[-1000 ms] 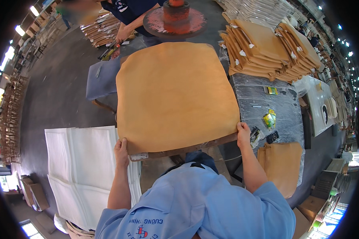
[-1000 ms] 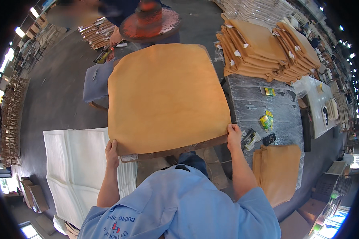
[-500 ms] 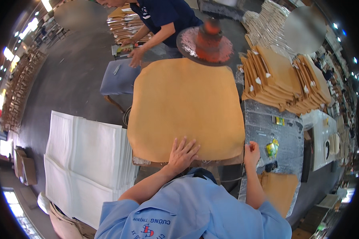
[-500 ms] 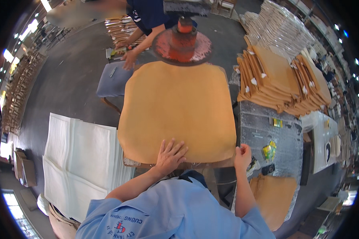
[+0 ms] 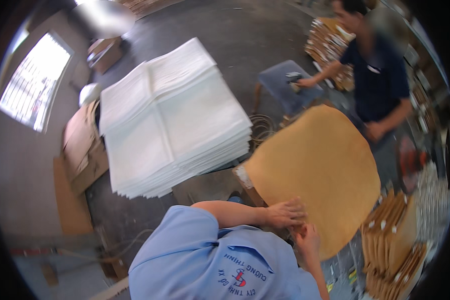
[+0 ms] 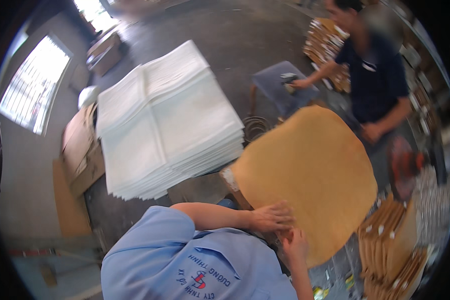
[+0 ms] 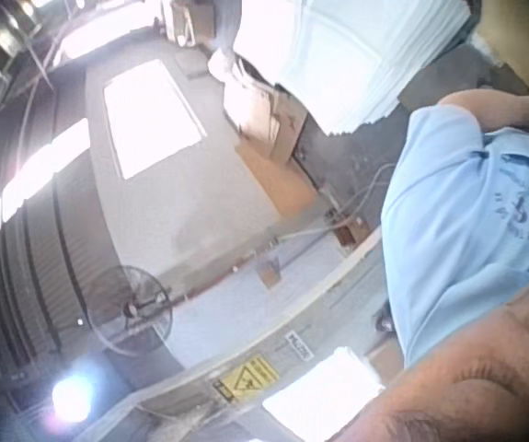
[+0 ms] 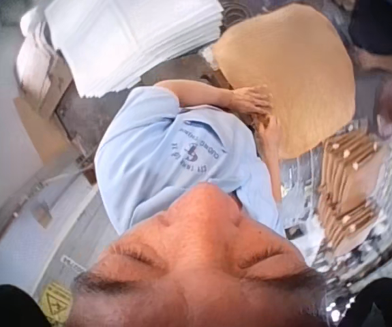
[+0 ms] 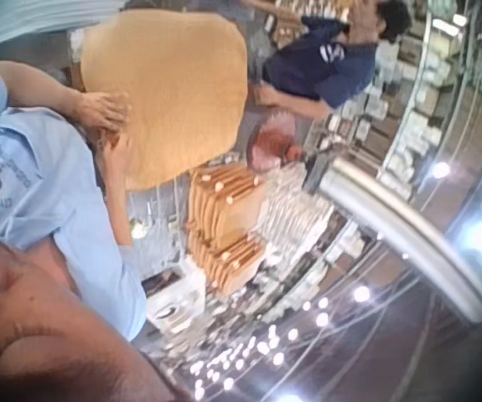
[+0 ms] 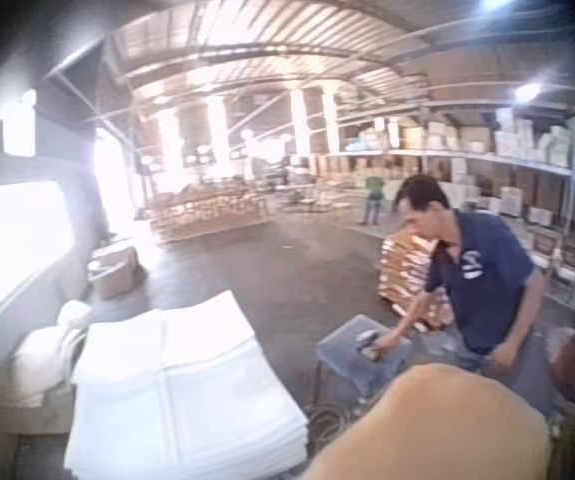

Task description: The person assembles chair cushions by layering fabric and foam on a wooden frame, then uses a pneumatic staple gun to secure the fabric edges. The process is repeated for multiple cushions with a coworker assisting by applying adhesive and handing materials.

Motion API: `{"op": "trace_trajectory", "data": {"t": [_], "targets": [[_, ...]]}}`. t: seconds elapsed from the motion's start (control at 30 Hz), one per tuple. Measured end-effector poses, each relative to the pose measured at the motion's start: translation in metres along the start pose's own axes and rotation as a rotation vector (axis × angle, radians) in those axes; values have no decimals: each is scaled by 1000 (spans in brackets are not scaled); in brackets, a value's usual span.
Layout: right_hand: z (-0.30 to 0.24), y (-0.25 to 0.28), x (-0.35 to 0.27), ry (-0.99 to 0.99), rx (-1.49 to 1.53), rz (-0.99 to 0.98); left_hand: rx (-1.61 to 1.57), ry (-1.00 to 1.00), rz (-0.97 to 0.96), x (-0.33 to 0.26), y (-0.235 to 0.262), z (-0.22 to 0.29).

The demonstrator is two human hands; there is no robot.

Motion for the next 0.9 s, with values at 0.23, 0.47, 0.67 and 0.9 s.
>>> {"op": "trace_trajectory", "data": {"t": [0.23,0.47,0.67,0.9], "targets": [[-16,-20,37,-25,-98,-139,-118,359,400,-71,90,-13],[-6,-32,37,-91,-363,-167,269,1498,472,-397,161,-100],[-44,-52,50,-130,-534,-240,412,2176,-174,-615,183,-165],[-75,-60,113,-267,-540,-401,-147,2129,474,-765,227,-209]]}}
Point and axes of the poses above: each hand's wrist, its own x-axis towards the middle knuckle, its own y-axis out of the back of the hand, z = x × y, the point moved 4 cm from there along x, towards the middle knuckle, and after that the axes turned 5 degrees about x, right-handed, at the moved point
